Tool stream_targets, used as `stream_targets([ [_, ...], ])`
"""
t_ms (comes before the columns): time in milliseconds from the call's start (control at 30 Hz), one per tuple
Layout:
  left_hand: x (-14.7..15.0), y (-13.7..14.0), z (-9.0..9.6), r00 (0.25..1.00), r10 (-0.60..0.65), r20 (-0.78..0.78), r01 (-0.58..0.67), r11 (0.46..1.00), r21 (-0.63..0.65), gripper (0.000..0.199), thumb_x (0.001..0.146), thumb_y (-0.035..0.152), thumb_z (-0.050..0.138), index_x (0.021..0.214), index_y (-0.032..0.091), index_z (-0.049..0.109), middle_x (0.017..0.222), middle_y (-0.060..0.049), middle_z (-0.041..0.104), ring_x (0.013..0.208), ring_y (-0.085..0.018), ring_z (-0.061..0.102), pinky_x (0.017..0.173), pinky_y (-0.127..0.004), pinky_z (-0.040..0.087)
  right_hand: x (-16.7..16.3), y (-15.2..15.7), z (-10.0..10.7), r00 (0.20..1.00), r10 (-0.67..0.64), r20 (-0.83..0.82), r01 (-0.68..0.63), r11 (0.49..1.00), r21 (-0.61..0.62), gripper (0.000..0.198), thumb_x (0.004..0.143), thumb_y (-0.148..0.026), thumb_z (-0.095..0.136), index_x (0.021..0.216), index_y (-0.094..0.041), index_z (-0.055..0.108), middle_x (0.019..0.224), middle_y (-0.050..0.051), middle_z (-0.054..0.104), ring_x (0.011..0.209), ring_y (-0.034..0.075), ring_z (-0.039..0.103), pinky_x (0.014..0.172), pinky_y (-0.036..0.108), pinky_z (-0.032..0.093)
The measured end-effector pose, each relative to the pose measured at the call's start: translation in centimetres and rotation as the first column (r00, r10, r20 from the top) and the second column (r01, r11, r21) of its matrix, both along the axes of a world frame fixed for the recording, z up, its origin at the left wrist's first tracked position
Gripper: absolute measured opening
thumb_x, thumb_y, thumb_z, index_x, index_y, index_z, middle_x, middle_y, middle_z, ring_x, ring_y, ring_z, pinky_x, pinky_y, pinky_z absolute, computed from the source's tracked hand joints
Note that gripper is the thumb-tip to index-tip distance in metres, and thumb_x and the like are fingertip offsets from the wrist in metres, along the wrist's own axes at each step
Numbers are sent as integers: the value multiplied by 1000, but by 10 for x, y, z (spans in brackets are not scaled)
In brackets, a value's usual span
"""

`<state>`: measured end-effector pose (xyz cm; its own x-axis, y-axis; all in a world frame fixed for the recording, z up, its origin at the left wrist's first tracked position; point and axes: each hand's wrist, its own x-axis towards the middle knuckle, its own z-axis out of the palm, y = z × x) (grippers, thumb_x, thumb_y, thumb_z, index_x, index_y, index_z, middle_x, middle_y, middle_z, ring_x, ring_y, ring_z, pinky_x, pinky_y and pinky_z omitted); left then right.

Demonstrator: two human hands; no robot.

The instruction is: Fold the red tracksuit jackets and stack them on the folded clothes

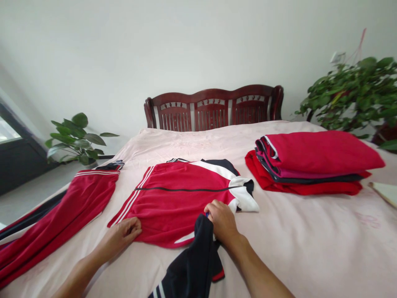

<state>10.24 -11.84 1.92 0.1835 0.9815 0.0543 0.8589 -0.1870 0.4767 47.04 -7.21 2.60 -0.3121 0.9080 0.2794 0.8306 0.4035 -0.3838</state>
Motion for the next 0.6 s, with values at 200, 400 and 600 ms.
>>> stream_targets([
  [200,-2,-1,-8,997,49,57,-49,999,12,20,90,37,49,76,23,52,68,5,54,64,-14,50,61,-26,34,-1,0,-4,1000,-11,14,11,1000,15,18,86,-15,48,86,-20,65,88,5,62,85,20,55,75,30,36],
  [400,-1,25,-3,974,109,199,-129,987,94,29,93,47,44,80,23,55,66,5,55,63,-14,53,60,-24,40,-1,0,-6,999,-25,22,25,1000,6,17,86,-14,48,88,-20,64,89,5,62,85,20,55,77,30,37],
  [600,19,79,12,999,37,2,-35,948,317,40,95,44,44,124,22,59,129,-8,64,122,-24,56,104,-39,41,-1,1,-4,999,-24,30,24,1000,3,17,87,-15,48,89,-20,64,90,4,62,86,20,55,78,31,37],
])
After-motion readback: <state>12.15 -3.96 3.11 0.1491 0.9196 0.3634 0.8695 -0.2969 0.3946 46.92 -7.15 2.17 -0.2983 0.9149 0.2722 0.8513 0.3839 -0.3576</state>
